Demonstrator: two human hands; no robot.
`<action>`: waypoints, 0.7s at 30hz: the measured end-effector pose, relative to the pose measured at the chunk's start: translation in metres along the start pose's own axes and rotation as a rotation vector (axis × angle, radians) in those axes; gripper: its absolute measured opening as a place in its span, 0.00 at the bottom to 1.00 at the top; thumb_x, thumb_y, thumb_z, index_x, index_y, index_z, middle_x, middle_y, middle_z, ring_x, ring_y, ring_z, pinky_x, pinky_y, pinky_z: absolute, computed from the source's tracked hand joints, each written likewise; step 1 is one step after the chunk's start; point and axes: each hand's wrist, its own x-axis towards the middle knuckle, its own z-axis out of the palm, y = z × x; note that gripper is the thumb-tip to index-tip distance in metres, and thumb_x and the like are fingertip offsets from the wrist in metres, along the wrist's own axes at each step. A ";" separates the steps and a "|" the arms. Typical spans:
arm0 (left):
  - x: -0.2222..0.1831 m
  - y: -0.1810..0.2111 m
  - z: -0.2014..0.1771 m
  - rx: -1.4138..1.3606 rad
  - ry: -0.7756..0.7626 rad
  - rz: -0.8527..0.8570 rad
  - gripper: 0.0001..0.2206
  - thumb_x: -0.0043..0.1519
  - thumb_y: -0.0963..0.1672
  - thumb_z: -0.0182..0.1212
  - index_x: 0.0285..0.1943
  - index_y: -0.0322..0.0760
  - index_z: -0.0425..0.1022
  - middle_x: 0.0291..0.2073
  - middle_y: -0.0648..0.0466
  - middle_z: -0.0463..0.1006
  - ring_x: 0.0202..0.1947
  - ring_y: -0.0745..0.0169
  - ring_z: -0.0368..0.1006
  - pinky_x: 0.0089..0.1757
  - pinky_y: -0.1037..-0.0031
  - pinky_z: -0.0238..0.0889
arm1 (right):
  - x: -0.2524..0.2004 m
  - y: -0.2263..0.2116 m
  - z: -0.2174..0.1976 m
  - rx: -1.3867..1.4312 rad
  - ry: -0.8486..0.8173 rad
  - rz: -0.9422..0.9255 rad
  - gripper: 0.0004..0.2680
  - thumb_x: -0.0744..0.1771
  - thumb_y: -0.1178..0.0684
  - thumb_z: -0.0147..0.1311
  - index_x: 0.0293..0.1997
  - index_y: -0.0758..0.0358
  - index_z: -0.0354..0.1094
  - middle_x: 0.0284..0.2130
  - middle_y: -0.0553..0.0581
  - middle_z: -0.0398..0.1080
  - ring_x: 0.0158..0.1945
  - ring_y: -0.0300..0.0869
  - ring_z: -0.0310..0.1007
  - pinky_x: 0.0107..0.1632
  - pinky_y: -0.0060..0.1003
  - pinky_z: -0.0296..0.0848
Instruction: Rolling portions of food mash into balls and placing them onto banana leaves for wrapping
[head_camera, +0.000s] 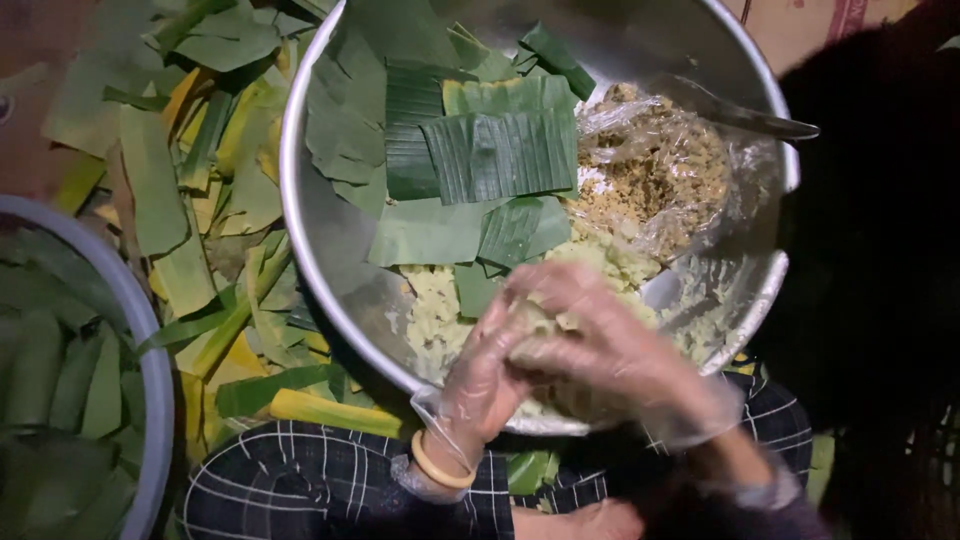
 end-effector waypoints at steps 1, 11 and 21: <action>0.001 -0.003 -0.004 -0.004 0.002 -0.002 0.34 0.61 0.46 0.65 0.78 0.42 0.56 0.41 0.41 0.77 0.39 0.53 0.76 0.51 0.49 0.74 | 0.001 0.013 -0.021 -0.001 -0.003 0.004 0.17 0.64 0.47 0.59 0.60 0.51 0.67 0.54 0.65 0.68 0.53 0.53 0.70 0.53 0.54 0.80; 0.015 -0.019 -0.024 0.110 0.409 0.085 0.12 0.67 0.38 0.50 0.58 0.29 0.74 0.25 0.39 0.76 0.19 0.50 0.71 0.21 0.63 0.69 | 0.117 0.154 -0.099 -1.183 -0.025 0.709 0.14 0.69 0.69 0.47 0.62 0.66 0.65 0.32 0.59 0.74 0.30 0.43 0.77 0.29 0.32 0.85; 0.005 0.009 0.016 0.154 0.601 0.106 0.09 0.65 0.35 0.55 0.53 0.27 0.76 0.24 0.36 0.79 0.18 0.48 0.70 0.25 0.57 0.70 | 0.122 0.125 -0.094 -0.904 -0.072 0.903 0.04 0.72 0.58 0.54 0.48 0.66 0.73 0.33 0.63 0.74 0.29 0.43 0.75 0.35 0.33 0.85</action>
